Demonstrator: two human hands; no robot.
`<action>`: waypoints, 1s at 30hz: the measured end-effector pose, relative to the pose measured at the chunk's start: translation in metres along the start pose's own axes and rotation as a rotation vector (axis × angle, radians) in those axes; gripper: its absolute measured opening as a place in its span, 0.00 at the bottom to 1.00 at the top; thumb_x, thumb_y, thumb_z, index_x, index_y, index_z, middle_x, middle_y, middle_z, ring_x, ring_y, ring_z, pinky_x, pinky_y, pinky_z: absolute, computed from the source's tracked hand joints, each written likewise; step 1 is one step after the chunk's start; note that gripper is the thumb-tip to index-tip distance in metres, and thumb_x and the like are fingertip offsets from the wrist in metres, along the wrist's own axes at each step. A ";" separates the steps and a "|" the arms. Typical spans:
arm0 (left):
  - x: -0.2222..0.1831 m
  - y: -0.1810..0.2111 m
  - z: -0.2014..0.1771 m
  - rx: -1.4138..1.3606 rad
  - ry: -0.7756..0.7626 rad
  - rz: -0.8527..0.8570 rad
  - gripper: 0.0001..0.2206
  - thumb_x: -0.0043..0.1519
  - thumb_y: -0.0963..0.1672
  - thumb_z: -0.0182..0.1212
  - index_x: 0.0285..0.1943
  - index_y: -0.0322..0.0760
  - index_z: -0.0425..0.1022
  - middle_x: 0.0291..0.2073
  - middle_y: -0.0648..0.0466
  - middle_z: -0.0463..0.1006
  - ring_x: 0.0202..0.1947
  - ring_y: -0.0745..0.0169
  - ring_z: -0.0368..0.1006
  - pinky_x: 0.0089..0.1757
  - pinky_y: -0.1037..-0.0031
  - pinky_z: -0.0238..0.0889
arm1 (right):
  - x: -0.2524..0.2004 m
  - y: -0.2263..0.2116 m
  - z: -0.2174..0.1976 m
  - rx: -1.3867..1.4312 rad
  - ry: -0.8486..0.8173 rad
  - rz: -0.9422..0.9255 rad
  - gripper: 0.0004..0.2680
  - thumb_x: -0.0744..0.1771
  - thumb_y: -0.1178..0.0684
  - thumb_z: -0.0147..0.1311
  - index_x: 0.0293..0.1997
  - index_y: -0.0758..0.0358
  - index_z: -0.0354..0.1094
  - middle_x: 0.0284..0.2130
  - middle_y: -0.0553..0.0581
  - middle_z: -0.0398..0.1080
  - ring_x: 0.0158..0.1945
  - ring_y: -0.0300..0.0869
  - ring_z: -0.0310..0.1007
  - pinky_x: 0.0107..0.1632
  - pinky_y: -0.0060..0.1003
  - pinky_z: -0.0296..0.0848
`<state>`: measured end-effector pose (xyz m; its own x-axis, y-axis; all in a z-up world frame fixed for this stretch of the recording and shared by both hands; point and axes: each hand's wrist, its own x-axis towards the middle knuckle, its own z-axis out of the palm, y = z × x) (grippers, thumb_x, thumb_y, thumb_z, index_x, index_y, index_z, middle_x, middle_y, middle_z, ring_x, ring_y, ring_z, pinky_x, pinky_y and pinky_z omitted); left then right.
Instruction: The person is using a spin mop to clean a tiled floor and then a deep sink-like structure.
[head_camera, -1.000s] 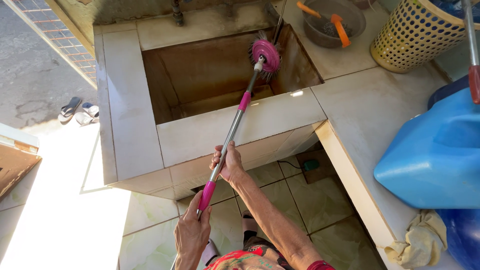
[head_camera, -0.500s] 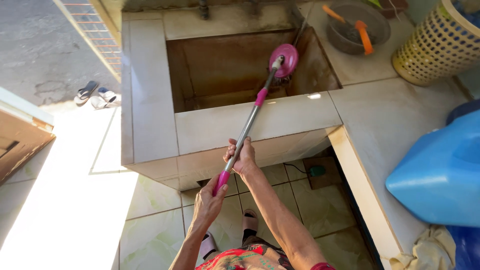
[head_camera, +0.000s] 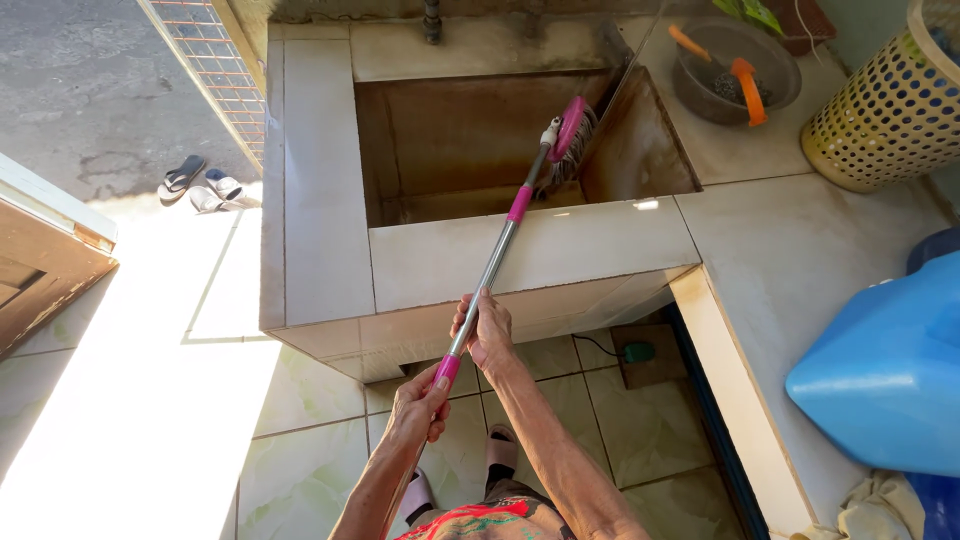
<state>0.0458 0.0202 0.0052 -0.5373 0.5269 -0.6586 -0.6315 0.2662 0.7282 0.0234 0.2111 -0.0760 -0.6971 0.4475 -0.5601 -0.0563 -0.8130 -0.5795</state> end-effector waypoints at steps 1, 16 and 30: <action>-0.002 0.005 0.000 -0.017 -0.018 -0.032 0.24 0.65 0.50 0.57 0.72 0.45 0.69 0.17 0.57 0.63 0.12 0.70 0.53 0.18 0.76 0.46 | -0.004 -0.002 0.002 -0.044 -0.006 -0.048 0.15 0.72 0.41 0.47 0.39 0.66 0.65 0.25 0.55 0.68 0.26 0.42 0.69 0.28 0.42 0.73; -0.003 0.023 -0.004 -0.261 -0.250 -0.216 0.21 0.65 0.51 0.55 0.68 0.49 0.70 0.21 0.56 0.64 0.14 0.71 0.53 0.20 0.77 0.50 | -0.035 -0.041 0.006 -0.117 0.073 -0.045 0.13 0.69 0.44 0.55 0.37 0.66 0.67 0.26 0.58 0.72 0.28 0.45 0.76 0.32 0.46 0.81; 0.001 0.025 -0.001 -0.417 -0.443 -0.254 0.20 0.68 0.53 0.51 0.66 0.49 0.69 0.23 0.59 0.64 0.16 0.76 0.53 0.22 0.80 0.52 | 0.003 -0.022 -0.009 0.401 -0.203 0.097 0.11 0.71 0.40 0.49 0.38 0.54 0.62 0.21 0.44 0.54 0.21 0.34 0.53 0.24 0.30 0.56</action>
<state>0.0285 0.0267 0.0225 -0.1185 0.7949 -0.5951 -0.9199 0.1378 0.3672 0.0287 0.2337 -0.0707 -0.8368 0.3123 -0.4497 -0.2276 -0.9455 -0.2330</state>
